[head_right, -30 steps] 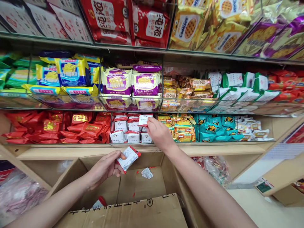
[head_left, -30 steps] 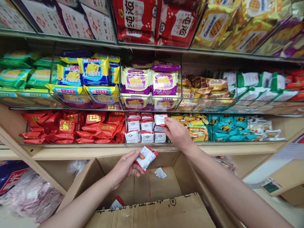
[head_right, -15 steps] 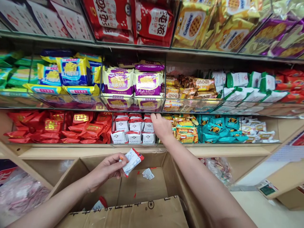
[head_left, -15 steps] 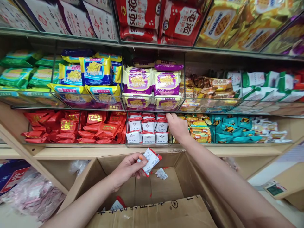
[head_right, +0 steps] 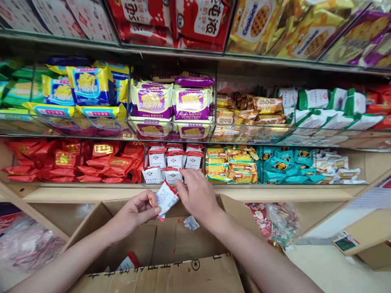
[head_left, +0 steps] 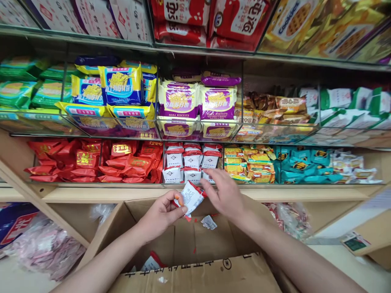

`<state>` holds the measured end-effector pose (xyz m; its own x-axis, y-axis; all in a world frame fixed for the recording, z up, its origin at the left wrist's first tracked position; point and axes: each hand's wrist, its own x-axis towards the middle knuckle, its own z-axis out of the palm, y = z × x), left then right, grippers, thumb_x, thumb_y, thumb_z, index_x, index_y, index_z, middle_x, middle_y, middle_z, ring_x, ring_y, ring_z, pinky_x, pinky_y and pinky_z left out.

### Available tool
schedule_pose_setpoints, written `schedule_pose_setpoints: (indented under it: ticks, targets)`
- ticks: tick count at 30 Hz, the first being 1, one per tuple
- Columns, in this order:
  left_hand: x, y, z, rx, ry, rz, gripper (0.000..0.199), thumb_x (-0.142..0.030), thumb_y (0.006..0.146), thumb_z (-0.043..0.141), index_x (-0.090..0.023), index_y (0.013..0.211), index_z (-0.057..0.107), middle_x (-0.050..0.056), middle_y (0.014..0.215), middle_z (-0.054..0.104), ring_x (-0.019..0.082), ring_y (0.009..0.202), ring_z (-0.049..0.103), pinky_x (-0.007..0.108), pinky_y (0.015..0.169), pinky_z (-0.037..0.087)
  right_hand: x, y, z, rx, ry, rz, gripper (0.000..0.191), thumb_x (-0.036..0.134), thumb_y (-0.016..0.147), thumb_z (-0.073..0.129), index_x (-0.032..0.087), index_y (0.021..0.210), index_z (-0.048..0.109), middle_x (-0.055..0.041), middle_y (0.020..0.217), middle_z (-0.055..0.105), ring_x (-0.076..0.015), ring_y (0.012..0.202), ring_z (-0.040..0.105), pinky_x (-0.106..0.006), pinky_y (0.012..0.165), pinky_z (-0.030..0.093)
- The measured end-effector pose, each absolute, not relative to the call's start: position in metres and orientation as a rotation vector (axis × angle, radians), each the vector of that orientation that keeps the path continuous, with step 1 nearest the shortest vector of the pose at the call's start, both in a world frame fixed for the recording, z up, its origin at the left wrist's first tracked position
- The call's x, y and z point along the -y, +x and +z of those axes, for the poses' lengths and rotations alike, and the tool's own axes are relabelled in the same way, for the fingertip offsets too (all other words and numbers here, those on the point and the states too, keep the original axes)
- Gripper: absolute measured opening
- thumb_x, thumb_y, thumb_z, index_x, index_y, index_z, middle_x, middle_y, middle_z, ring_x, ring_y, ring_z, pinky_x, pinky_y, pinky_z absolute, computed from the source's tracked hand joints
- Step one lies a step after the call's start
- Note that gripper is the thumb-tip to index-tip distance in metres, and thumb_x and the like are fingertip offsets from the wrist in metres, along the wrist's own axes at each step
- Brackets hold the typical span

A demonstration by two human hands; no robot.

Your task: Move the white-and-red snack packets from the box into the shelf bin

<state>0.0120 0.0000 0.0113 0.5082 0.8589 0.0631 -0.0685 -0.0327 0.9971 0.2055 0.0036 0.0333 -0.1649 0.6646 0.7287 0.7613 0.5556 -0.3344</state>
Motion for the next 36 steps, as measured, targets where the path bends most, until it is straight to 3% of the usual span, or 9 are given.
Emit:
schedule_pose_setpoints:
  ticks: [4, 8, 12, 16, 19, 22, 25, 30, 36]
  targets:
    - [0.002, 0.015, 0.009, -0.727, 1.459, 0.906, 0.025, -0.022, 0.072, 0.063, -0.022, 0.086, 0.042, -0.006, 0.078, 0.052, 0.006, 0.063, 0.049, 0.022, 0.061, 0.042, 0.006, 0.191, 0.016, 1.837, -1.098, 0.686, 0.028, 0.036, 0.085, 0.045, 0.017, 0.1, 0.059, -0.0033, 0.087, 0.065, -0.0135, 0.074, 0.057, -0.026, 0.065, 0.045]
    - [0.001, 0.016, 0.01, -0.759, 1.443, 0.944, 0.059, -0.021, 0.071, 0.065, -0.027, 0.118, 0.03, -0.002, 0.091, 0.053, 0.01, 0.071, 0.056, 0.026, 0.066, 0.046, 0.002, 0.195, 0.008, 1.705, -1.043, 0.966, 0.03, 0.041, 0.084, 0.044, 0.017, 0.094, 0.059, -0.0008, 0.075, 0.062, -0.0097, 0.06, 0.055, -0.021, 0.052, 0.044]
    - [-0.003, 0.013, 0.014, -0.863, 1.425, 0.977, 0.051, -0.025, 0.067, 0.068, -0.02, 0.111, 0.043, 0.002, 0.09, 0.058, 0.011, 0.072, 0.058, 0.025, 0.064, 0.045, 0.0, 0.2, 0.008, 1.573, -1.01, 1.101, 0.033, 0.045, 0.084, 0.043, 0.016, 0.087, 0.057, 0.0017, 0.062, 0.056, -0.0086, 0.048, 0.054, -0.018, 0.039, 0.039]
    - [-0.004, 0.01, 0.019, -0.908, 1.455, 1.015, 0.039, -0.027, 0.065, 0.07, -0.017, 0.098, 0.053, 0.002, 0.083, 0.062, 0.011, 0.07, 0.057, 0.024, 0.064, 0.045, 0.004, 0.2, 0.009, 1.63, -1.012, 0.929, 0.03, 0.041, 0.086, 0.041, 0.017, 0.085, 0.059, 0.0019, 0.06, 0.055, -0.0094, 0.047, 0.057, -0.017, 0.037, 0.039]
    - [-0.004, 0.008, 0.021, -0.915, 1.497, 1.059, 0.032, -0.029, 0.066, 0.07, -0.017, 0.092, 0.056, -0.001, 0.073, 0.062, 0.01, 0.066, 0.056, 0.023, 0.064, 0.044, 0.006, 0.201, 0.01, 1.729, -0.95, 0.558, 0.023, 0.032, 0.087, 0.043, 0.017, 0.086, 0.061, 0.0002, 0.064, 0.059, -0.0091, 0.052, 0.057, -0.019, 0.044, 0.045]
    - [-0.004, 0.006, 0.023, -0.965, 1.474, 1.057, 0.033, -0.033, 0.069, 0.067, -0.018, 0.096, 0.054, -0.002, 0.066, 0.06, 0.01, 0.065, 0.056, 0.02, 0.055, 0.042, 0.008, 0.203, 0.01, 1.783, -0.773, 0.2, 0.019, 0.02, 0.085, 0.046, 0.019, 0.097, 0.061, -0.0038, 0.083, 0.064, -0.0118, 0.073, 0.061, -0.022, 0.061, 0.052]
    - [-0.001, 0.006, 0.025, -0.929, 1.344, 0.972, 0.033, -0.039, 0.074, 0.061, -0.019, 0.098, 0.052, 0.001, 0.076, 0.062, 0.013, 0.068, 0.06, 0.019, 0.049, 0.041, 0.009, 0.206, 0.01, 1.861, -0.634, -0.009, 0.031, 0.011, 0.084, 0.046, 0.02, 0.111, 0.056, -0.0073, 0.1, 0.062, -0.0136, 0.094, 0.058, -0.026, 0.076, 0.052]
    - [0.006, 0.009, 0.031, -0.725, 1.088, 0.893, 0.042, -0.043, 0.08, 0.051, -0.018, 0.113, 0.047, 0.009, 0.088, 0.065, 0.019, 0.077, 0.063, 0.025, 0.06, 0.047, 0.011, 0.207, 0.013, 2.0, -0.547, -0.175, 0.029, 0.007, 0.081, 0.049, 0.015, 0.107, 0.058, -0.0136, 0.11, 0.056, -0.0174, 0.104, 0.053, -0.031, 0.083, 0.05]
    - [0.005, 0.011, 0.031, -0.751, 1.077, 1.017, 0.053, -0.025, 0.072, 0.066, -0.022, 0.119, 0.043, 0.0, 0.076, 0.062, 0.008, 0.059, 0.054, 0.021, 0.055, 0.047, 0.011, 0.202, 0.01, 2.107, -0.58, -0.211, 0.027, 0.006, 0.078, 0.05, 0.015, 0.103, 0.054, -0.0128, 0.11, 0.054, -0.0201, 0.109, 0.047, -0.039, 0.089, 0.045]
